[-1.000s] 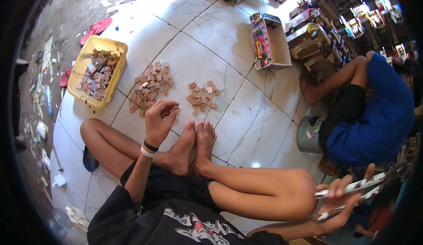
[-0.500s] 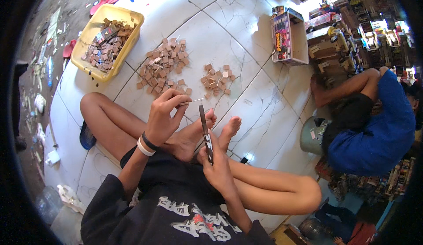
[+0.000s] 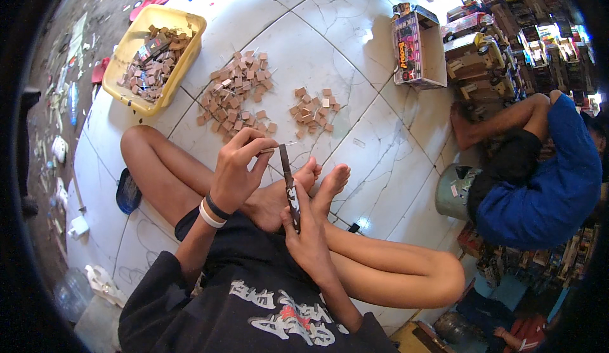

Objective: The person sits cross-legged on a tiled floor and repeatedly inserts a thin wire into small rectangular cardboard blocks using a metal tool. The person picks up each block, aligns the wire, and pushes it into the block before placing the finished unit on the floor. A yellow bin and scattered blocks are visible nearby.

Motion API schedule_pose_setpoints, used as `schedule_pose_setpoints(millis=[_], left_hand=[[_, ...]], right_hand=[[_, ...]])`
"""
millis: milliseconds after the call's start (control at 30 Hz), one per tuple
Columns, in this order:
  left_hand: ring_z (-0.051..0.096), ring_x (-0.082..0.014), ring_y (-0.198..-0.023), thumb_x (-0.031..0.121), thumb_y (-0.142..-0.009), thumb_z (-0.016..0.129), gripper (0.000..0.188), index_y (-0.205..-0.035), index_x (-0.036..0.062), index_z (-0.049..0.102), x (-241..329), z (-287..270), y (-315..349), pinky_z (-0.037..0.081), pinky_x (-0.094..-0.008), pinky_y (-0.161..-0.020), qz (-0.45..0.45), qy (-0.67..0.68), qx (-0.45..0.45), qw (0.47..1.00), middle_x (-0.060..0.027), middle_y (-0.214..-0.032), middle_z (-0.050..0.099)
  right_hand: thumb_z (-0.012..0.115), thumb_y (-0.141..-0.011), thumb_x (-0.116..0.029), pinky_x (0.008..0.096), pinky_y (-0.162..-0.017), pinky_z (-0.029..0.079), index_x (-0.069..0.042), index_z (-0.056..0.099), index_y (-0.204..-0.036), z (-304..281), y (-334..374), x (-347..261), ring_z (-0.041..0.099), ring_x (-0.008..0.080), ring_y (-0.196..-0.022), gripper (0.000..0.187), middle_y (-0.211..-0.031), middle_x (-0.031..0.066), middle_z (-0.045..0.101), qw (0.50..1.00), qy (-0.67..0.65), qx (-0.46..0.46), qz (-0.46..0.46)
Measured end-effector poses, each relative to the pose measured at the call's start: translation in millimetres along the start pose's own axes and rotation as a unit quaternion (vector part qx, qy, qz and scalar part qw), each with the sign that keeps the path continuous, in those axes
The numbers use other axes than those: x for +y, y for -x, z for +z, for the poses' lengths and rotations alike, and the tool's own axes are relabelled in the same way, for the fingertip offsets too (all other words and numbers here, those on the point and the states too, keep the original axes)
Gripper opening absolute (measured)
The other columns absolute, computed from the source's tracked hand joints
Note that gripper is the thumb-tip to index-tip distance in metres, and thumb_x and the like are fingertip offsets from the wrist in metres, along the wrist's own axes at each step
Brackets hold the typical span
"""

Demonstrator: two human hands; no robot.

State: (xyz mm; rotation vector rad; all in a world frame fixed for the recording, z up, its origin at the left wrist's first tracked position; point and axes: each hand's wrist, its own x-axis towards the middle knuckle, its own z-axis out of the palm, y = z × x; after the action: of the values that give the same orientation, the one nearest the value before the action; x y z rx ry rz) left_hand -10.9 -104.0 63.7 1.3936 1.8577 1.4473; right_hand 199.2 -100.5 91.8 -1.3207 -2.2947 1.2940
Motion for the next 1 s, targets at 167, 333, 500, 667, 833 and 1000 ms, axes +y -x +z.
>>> schedule_pose_setpoints(millis=[167,333,500,667,833,1000], left_hand=[[0.071,-0.0297,-0.083,-0.009,-0.085,0.075,0.024,-0.106,0.0020,0.076,0,-1,-1,0.057,-0.0381,-0.073,-0.015,-0.013,0.002,1.000,-0.0127,-0.098,0.067],[0.072,-0.0282,-0.084,-0.010,-0.085,0.076,0.024,-0.107,0.0019,0.077,0,-3,-2,0.058,-0.0364,-0.074,-0.025,-0.015,0.006,1.000,-0.0123,-0.098,0.069],[0.072,-0.0284,-0.084,-0.011,-0.085,0.076,0.025,-0.107,0.0018,0.077,-1,-6,-1,0.058,-0.0366,-0.074,-0.034,-0.016,0.002,0.999,-0.0123,-0.100,0.069],[0.073,-0.0283,-0.085,-0.012,-0.084,0.076,0.027,-0.107,0.0013,0.077,0,-7,-1,0.058,-0.0359,-0.075,-0.035,-0.022,0.007,0.999,-0.0132,-0.101,0.070],[0.074,-0.0227,-0.087,-0.012,-0.083,0.077,0.030,-0.109,0.0013,0.078,-10,-6,-2,0.059,-0.0321,-0.075,-0.047,0.021,0.004,0.999,-0.0111,-0.102,0.070],[0.072,-0.0131,-0.091,-0.012,-0.087,0.079,0.027,-0.111,0.0005,0.080,-29,10,-3,0.058,-0.0263,-0.075,-0.150,0.375,0.042,0.914,-0.0062,-0.105,0.072]], right_hand=[[0.060,-0.105,-0.012,0.0622,-0.129,-0.001,-0.003,0.042,-0.161,3,-3,2,-0.020,0.0541,-0.160,0.059,-0.171,0.0385,-0.019,1.000,-0.005,0.002,-0.006],[0.062,-0.102,-0.007,0.0634,-0.128,-0.003,-0.006,0.042,-0.162,5,-7,3,-0.020,0.0551,-0.160,0.063,-0.171,0.0391,-0.019,1.000,-0.024,-0.005,-0.005],[0.062,-0.101,-0.006,0.0658,-0.127,-0.005,-0.007,0.043,-0.162,5,-12,2,-0.021,0.0563,-0.159,0.064,-0.170,0.0411,-0.019,0.999,0.016,0.003,-0.052],[0.061,-0.103,-0.010,0.0598,-0.129,-0.003,-0.006,0.040,-0.163,7,-15,-1,-0.023,0.0515,-0.160,0.064,-0.170,0.0385,-0.023,0.998,0.029,-0.005,-0.061],[0.061,-0.107,-0.016,0.0602,-0.127,0.012,-0.010,0.032,-0.168,7,-12,-6,0.000,0.0510,-0.161,0.067,-0.174,0.0333,-0.002,0.998,-0.030,-0.047,0.021],[0.060,-0.106,-0.009,0.0543,-0.107,0.043,-0.011,0.026,-0.170,13,-8,-6,0.048,0.0459,-0.131,0.073,-0.145,0.0288,0.043,0.940,-0.272,-0.098,0.179]])
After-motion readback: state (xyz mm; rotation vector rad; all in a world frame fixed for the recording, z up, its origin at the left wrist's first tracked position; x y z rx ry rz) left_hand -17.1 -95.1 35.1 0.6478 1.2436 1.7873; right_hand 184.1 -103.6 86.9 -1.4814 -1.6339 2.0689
